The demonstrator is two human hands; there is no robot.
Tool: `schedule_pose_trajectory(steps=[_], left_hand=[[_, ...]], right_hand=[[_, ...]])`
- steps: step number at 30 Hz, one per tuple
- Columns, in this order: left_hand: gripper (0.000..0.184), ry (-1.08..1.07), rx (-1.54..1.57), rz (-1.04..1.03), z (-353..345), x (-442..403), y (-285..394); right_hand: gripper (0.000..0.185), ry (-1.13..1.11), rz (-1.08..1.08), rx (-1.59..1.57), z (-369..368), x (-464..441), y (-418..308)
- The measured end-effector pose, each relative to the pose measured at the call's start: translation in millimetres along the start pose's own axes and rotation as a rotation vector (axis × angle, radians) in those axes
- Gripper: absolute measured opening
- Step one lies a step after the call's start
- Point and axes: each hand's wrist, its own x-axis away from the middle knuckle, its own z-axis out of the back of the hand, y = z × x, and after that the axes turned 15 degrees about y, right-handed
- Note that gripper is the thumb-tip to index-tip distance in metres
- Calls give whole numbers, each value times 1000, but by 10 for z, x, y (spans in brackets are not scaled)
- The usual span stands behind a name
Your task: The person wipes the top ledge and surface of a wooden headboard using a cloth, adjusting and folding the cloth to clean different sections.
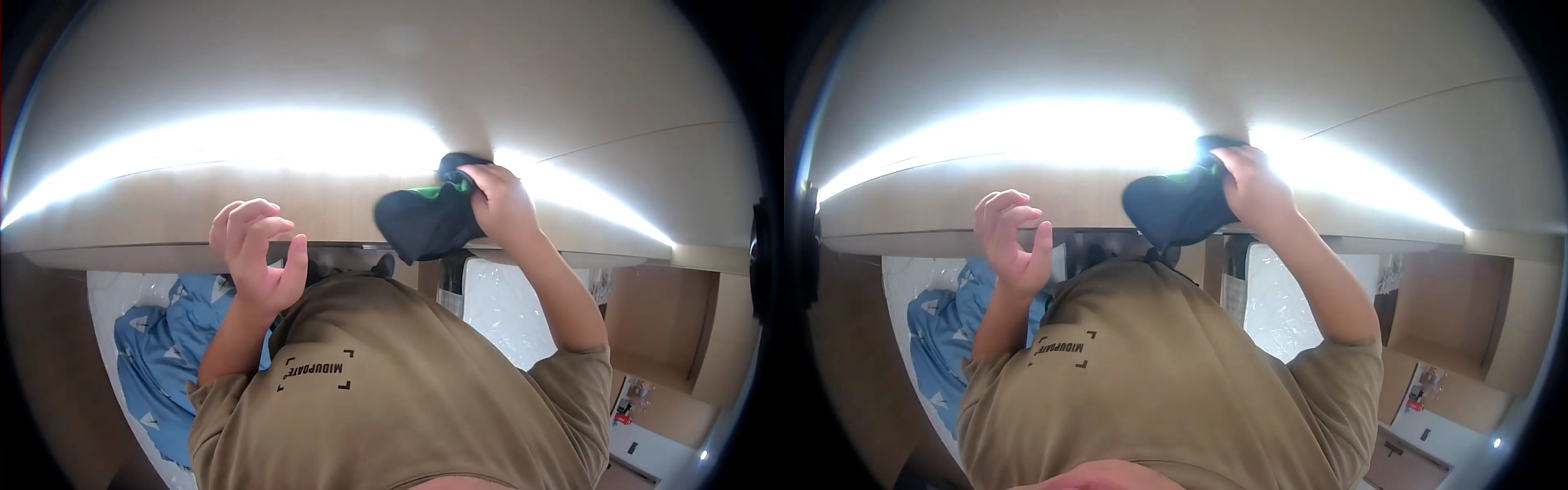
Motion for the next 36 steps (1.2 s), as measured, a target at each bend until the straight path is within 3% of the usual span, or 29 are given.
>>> schedule_pose_trajectory(steps=[4,8,14,16,17,22,25,28,30,31,33,36], left_hand=[[17,1,-21,-2,-136,71,48],[15,-17,-16,29,-97,144,91],[16,57,-64,154,238,338,-73],[14,62,-116,186,415,410,-120],[13,73,-135,198,495,480,-166],[22,85,-185,197,781,388,-132],[32,18,-198,116,703,139,-18],[39,-81,-142,87,550,14,10],[45,-94,-224,-4,472,-67,-47],[49,-100,-260,-47,409,-106,-80],[55,-137,-400,-57,284,-203,-156],[75,-229,-696,-10,84,-170,-366]], right_hand=[[39,-103,-24,63,82,19,-33],[41,-5,165,-47,-173,-139,-341],[33,-121,445,-70,-743,-703,-1297],[25,-116,473,-81,-951,-877,-1674],[21,-2,520,-82,-1144,-912,-1835],[23,3,611,-124,-1543,-1188,-2508],[25,-105,498,-369,-1549,-1306,-2605],[32,-230,371,-673,-1300,-1319,-2373],[36,54,437,-718,-1200,-1120,-1962],[39,-103,386,-684,-811,-1054,-1734],[30,71,426,-605,-617,-689,-1116],[21,-72,55,-562,68,-42,-504]])
